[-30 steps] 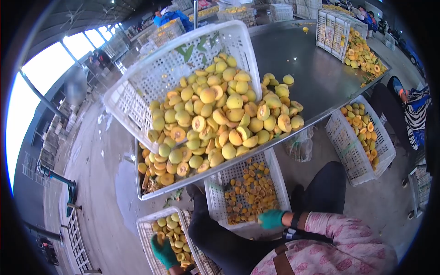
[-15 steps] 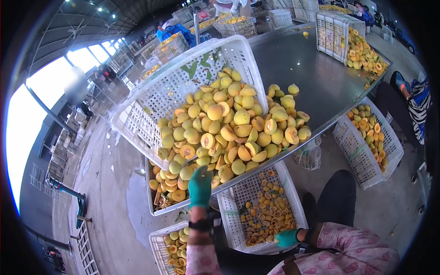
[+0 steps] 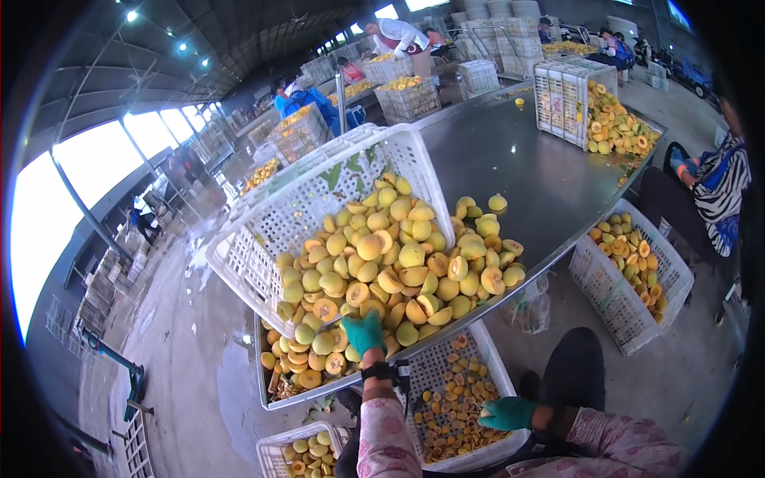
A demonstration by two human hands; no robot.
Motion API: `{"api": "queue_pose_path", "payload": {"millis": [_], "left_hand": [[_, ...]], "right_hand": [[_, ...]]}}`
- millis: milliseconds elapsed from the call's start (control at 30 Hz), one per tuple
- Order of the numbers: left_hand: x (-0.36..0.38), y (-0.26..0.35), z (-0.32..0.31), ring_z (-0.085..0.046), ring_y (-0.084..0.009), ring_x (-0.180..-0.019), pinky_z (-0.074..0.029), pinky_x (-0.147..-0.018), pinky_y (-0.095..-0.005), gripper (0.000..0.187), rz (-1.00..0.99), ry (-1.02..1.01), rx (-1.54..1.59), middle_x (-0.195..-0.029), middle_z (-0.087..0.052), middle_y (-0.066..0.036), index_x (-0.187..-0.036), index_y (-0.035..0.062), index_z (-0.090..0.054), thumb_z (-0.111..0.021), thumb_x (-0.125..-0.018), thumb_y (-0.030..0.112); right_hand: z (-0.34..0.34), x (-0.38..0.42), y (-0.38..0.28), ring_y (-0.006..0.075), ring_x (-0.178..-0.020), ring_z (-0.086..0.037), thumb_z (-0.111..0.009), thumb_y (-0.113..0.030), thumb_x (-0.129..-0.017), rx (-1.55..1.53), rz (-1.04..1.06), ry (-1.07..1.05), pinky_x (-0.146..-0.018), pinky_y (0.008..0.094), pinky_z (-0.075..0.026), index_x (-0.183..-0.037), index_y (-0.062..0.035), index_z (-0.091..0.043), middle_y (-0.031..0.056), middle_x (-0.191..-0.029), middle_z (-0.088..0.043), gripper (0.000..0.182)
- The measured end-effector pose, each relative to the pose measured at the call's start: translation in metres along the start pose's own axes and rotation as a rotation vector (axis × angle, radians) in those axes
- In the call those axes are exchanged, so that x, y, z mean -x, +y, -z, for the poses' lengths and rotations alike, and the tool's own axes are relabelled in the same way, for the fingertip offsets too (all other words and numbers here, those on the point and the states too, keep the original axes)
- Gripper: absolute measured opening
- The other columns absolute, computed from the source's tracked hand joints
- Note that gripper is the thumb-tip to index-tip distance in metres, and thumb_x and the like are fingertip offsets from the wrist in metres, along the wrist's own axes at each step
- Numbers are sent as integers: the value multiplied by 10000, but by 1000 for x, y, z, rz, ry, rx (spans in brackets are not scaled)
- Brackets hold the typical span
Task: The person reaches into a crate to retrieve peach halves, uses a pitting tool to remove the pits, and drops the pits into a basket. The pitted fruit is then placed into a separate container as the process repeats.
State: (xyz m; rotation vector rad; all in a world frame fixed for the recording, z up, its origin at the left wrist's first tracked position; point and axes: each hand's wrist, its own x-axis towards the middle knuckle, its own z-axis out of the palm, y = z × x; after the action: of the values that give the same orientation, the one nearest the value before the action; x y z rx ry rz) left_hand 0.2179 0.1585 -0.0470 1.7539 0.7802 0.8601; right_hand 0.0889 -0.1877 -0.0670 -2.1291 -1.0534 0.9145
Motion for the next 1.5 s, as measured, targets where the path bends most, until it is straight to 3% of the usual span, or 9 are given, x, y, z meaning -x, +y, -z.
{"api": "queue_pose_path", "payload": {"millis": [167, 267, 400, 500, 600, 800, 833, 1233, 1500], "left_hand": [[26, 27, 43, -543, -124, -640, -432, -555, -250, 149, 160, -177, 426, -690, -603, -56, -787, 3, -614, -639, -703, 124], [78, 73, 73, -583, -193, -656, -477, -572, -295, 247, 542, -162, 879, -811, -614, -58, -902, 45, -581, -560, -767, 251], [138, 56, 92, -585, -215, -661, -514, -541, -317, 245, 639, -421, 1302, -888, -604, -73, -999, 66, -556, -553, -839, 252], [202, 86, 114, -578, -139, -689, -501, -489, -237, 319, 626, -449, 1013, -861, -585, -50, -1076, 81, -549, -524, -886, 337], [236, 105, 121, -586, -143, -755, -515, -566, -238, 423, 586, -401, 998, -941, -590, -48, -1110, 82, -535, -431, -912, 441], [260, 100, 116, -562, -160, -905, -486, -787, -281, 470, 40, -329, 468, -1022, -579, -76, -1143, 28, -506, -383, -934, 431], [259, 101, 116, -548, -161, -928, -463, -827, -302, 462, 231, -352, 753, -1044, -566, -83, -1127, 6, -502, -364, -947, 409], [267, 80, 95, -519, -146, -892, -427, -813, -284, 335, -24, -118, 371, -979, -557, -71, -1042, 4, -537, -403, -950, 296], [235, 54, 100, -508, -68, -677, -415, -607, -218, 316, 209, -560, 428, -758, -584, 2, -897, 11, -624, -460, -920, 280]], "right_hand": [[-4, 9, 10, 348, -802, -605, -506, -429, -864, 24, 78, 191, -727, 419, -468, -1019, -45, -564, 167, -893, -619, 418], [-1, 17, -7, 314, -823, -615, -512, -391, -877, -146, 56, 348, -727, 389, -478, -1110, -64, -530, 156, -955, -618, 402], [23, 36, -39, 307, -811, -621, -500, -350, -893, -150, 40, 402, -697, 387, -489, -1184, -94, -512, 141, -1008, -620, 387], [12, 41, -40, 313, -735, -620, -526, -348, -880, 2, 120, 474, -627, 399, -487, -1182, -91, -511, 161, -916, -627, 397], [18, 51, -90, 304, -590, -599, -657, -239, -805, -51, 200, 623, -511, 355, -463, -867, -18, -531, 124, -701, -604, 262], [18, 29, -118, 334, -551, -574, -608, -321, -823, 78, 271, 635, -527, 417, -446, -752, -44, -543, 145, -659, -590, 293], [17, 23, -115, 331, -546, -574, -593, -320, -836, 57, 227, 606, -527, 416, -443, -731, -42, -531, 136, -651, -588, 304], [19, 10, -106, 311, -536, -560, -487, -284, -898, -178, 298, 394, -538, 379, -422, -749, -23, -611, 141, -656, -592, 324], [24, 5, -86, 123, -504, -533, -488, -281, -920, -745, -56, -152, -447, 245, -416, -851, -34, -593, 11, -616, -551, 277]]}}
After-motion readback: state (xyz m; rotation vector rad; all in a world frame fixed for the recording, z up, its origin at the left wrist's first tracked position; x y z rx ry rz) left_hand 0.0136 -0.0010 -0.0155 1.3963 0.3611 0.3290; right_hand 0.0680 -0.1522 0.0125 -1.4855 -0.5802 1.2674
